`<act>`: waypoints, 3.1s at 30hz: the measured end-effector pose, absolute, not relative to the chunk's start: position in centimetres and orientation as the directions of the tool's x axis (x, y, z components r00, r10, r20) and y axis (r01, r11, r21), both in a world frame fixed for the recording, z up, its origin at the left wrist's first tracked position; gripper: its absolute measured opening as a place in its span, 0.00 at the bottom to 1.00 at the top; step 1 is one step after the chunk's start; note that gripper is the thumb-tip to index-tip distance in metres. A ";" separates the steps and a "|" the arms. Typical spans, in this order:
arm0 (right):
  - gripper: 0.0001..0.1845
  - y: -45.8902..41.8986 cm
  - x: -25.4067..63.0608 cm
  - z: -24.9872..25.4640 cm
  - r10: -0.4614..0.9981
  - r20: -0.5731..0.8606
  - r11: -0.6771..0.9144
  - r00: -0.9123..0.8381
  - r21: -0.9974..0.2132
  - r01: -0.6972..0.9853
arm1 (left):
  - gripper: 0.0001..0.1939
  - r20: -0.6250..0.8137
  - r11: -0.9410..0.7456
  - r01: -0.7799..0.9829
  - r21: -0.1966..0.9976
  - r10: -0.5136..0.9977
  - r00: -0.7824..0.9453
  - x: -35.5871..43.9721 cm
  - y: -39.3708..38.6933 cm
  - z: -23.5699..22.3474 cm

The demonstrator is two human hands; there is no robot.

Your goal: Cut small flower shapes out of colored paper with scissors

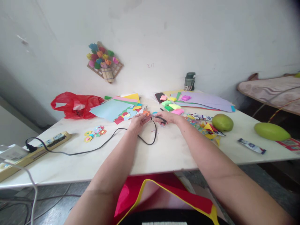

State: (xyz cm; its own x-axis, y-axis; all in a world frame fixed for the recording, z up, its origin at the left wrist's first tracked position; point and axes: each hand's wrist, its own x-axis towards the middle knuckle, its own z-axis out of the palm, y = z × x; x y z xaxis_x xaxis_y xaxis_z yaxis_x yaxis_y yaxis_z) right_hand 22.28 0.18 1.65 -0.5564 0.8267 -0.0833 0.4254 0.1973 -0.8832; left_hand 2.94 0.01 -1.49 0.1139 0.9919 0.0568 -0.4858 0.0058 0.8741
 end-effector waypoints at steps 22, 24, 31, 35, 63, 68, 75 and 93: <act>0.11 -0.2 22.1 2.2 0.853 -0.099 0.148 -0.513 -0.896 0.420 | 0.05 0.053 0.018 -0.500 0.866 0.991 0.126 2.9 0.0 -1.3; 0.09 0.0 22.2 2.0 0.854 -0.092 0.156 -0.511 -0.893 0.422 | 0.05 0.054 0.019 -0.503 0.864 0.990 0.130 2.9 -0.1 -1.3; 0.07 0.7 22.4 1.4 0.864 -0.087 0.153 -0.496 -0.893 0.423 | 0.06 0.057 0.014 -0.497 0.867 0.990 0.127 3.0 -0.1 -1.2; 0.06 0.8 22.3 1.4 0.861 -0.084 0.155 -0.502 -0.897 0.414 | 0.05 0.047 0.023 -0.497 0.867 0.991 0.127 3.0 -0.2 -1.0; 0.12 -1.6 22.4 3.5 0.868 -0.086 0.243 -0.489 -0.785 0.570 | 0.08 0.021 0.047 -0.251 0.967 0.965 0.260 2.5 -0.7 -0.5; 0.10 -1.6 22.5 3.5 0.862 -0.061 0.269 -0.503 -0.786 0.557 | 0.10 0.030 0.052 -0.256 0.965 0.951 0.307 2.3 -0.6 -0.5; 0.09 -1.4 22.5 3.3 0.858 -0.061 0.256 -0.510 -0.809 0.528 | 0.08 0.024 0.068 -0.255 0.964 0.940 0.340 2.2 -0.7 -0.5; 0.17 0.3 23.1 1.9 0.819 0.000 0.345 -0.574 -0.799 0.492 | 0.03 -0.014 0.120 -0.287 0.950 0.938 0.346 2.3 -0.7 -0.4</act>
State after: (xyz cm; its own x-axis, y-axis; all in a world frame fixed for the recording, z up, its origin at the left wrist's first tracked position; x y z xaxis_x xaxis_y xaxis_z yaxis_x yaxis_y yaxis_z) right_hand 23.07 0.31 1.85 -0.5740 0.8189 0.0004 0.4919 0.3452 -0.7993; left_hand 2.31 -0.70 -0.40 0.3462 0.9381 -0.0143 -0.2869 0.1203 0.9504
